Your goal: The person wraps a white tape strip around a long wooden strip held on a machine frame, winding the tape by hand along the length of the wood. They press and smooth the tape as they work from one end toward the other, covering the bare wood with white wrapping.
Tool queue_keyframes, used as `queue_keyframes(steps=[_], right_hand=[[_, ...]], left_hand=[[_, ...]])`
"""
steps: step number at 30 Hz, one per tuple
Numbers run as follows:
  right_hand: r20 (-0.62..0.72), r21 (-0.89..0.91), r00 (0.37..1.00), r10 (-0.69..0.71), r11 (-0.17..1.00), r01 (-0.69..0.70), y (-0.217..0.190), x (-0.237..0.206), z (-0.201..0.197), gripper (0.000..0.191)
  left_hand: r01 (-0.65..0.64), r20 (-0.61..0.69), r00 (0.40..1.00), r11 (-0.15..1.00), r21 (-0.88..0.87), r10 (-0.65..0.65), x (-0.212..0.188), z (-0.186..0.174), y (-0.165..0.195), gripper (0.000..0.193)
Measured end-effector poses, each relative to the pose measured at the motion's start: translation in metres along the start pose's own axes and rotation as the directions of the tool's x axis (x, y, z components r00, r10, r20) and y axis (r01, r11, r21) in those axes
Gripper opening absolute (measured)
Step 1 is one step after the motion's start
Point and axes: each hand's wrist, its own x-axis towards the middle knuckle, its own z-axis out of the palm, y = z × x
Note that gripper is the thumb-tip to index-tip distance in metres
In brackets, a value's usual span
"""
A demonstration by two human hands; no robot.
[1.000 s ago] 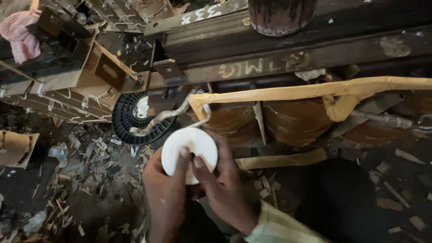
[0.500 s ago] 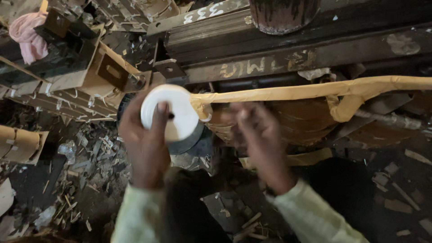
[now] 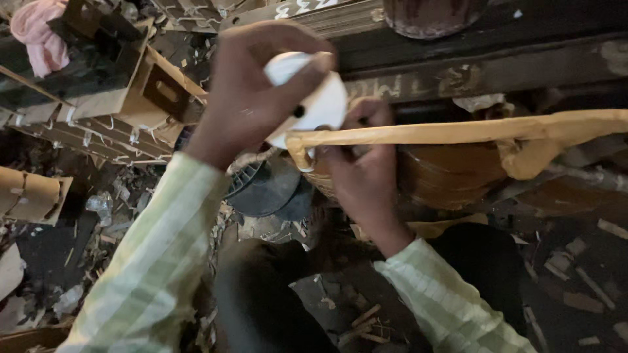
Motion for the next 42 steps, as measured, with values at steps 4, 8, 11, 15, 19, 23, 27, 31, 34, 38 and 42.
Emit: queue_keyframes(steps=[4,8,11,15,19,23,27,31,34,38,42], right_hand=[[-0.083,0.039,0.995,-0.052,0.998,0.055,-0.005,-0.003,-0.002,0.042],[-0.186,0.153,0.972,0.141,0.982,-0.113,-0.019,-0.01,-0.005,0.051],[-0.106,-0.237,0.992,-0.07,0.971,0.043,-0.035,-0.014,-0.009,0.062],[-0.129,-0.008,0.972,0.194,0.98,-0.197,-0.046,-0.021,-0.011,0.064],[-0.16,0.136,0.919,0.359,0.931,-0.34,-0.045,-0.028,-0.006,0.05],[-0.151,0.24,0.802,0.577,0.809,-0.537,-0.047,-0.027,-0.001,0.044],[-0.13,0.143,0.836,0.533,0.844,-0.516,-0.053,-0.023,-0.005,0.048],[-0.071,0.078,0.891,0.449,0.893,-0.444,-0.047,-0.024,-0.013,0.04],[-0.07,0.101,0.868,0.492,0.869,-0.485,-0.041,-0.031,-0.016,0.045],[-0.112,0.134,0.834,0.54,0.84,-0.525,-0.044,-0.036,-0.014,0.052],[-0.163,0.219,0.806,0.569,0.818,-0.533,-0.054,-0.027,-0.01,0.061]], left_hand=[[0.264,-0.058,0.96,0.956,-0.126,-0.272,0.013,0.006,-0.016,0.028],[0.129,-0.31,0.942,0.991,-0.029,-0.132,-0.014,-0.005,-0.012,0.025],[0.297,-0.471,0.839,0.955,-0.025,-0.273,-0.052,0.003,0.003,0.023],[0.414,-0.383,0.828,0.907,-0.076,-0.41,-0.109,0.045,0.019,0.024],[0.341,-0.448,0.816,0.93,-0.134,-0.364,-0.135,0.078,0.01,0.016],[0.347,-0.52,0.779,0.931,-0.11,-0.351,-0.132,0.086,0.003,0.016],[0.297,-0.54,0.804,0.955,-0.001,-0.25,-0.126,0.085,0.01,0.014],[0.346,-0.546,0.796,0.936,0.056,-0.261,-0.125,0.089,0.013,0.012],[0.32,-0.572,0.78,0.947,0.019,-0.252,-0.127,0.091,0.011,0.015],[0.333,-0.541,0.813,0.934,0.129,-0.215,-0.128,0.088,0.005,0.019],[0.34,-0.522,0.831,0.919,0.201,-0.193,-0.123,0.081,-0.004,0.016]])
